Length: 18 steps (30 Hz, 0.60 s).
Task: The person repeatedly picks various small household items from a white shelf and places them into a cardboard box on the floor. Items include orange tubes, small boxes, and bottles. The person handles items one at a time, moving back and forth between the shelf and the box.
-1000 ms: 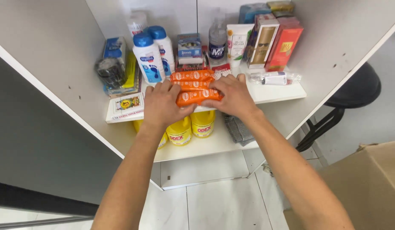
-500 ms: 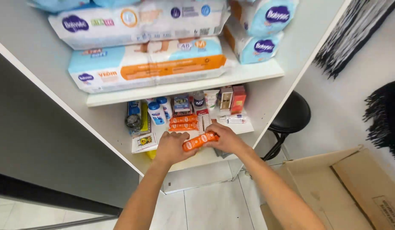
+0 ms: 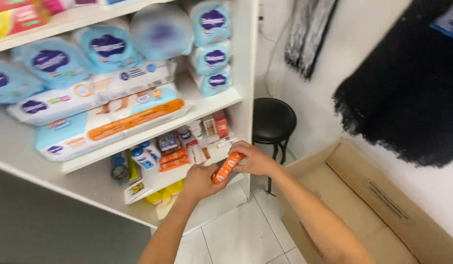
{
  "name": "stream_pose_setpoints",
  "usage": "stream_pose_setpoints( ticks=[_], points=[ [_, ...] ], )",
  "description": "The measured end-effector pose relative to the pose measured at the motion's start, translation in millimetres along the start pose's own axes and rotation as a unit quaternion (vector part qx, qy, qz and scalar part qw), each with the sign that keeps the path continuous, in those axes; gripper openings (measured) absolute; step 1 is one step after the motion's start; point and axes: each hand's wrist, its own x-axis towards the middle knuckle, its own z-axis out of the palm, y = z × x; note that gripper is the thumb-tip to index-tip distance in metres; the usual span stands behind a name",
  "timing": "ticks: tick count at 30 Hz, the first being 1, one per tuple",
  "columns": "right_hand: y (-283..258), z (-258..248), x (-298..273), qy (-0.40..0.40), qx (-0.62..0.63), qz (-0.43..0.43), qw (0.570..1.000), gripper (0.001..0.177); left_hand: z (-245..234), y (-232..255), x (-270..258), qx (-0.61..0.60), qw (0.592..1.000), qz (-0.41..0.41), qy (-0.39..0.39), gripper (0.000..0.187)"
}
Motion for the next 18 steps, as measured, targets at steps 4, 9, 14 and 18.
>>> stream_pose_setpoints(
  ticks=[4,9,14,18],
  points=[
    [33.7,-69.2,-93.1,0.043,0.04,0.081,0.995,0.051,100.7,90.2,35.3,-0.023,0.997,0.073,0.021,0.055],
    [68.7,-160.0,-244.0,0.127,0.033,0.218,0.967,0.047,219.4,232.0,64.5,-0.054,0.987,0.122,-0.09,0.058],
    [86.5,-218.4,-406.1,0.203,-0.024,0.309,0.929,0.06,288.7,378.1,69.4,-0.024,0.934,0.157,-0.321,0.062],
    [93.6,-229.4,-518.0,0.208,-0.116,0.415,0.878,0.063,331.0,471.1,44.9,-0.029,0.897,0.179,-0.402,0.064]
  ],
)
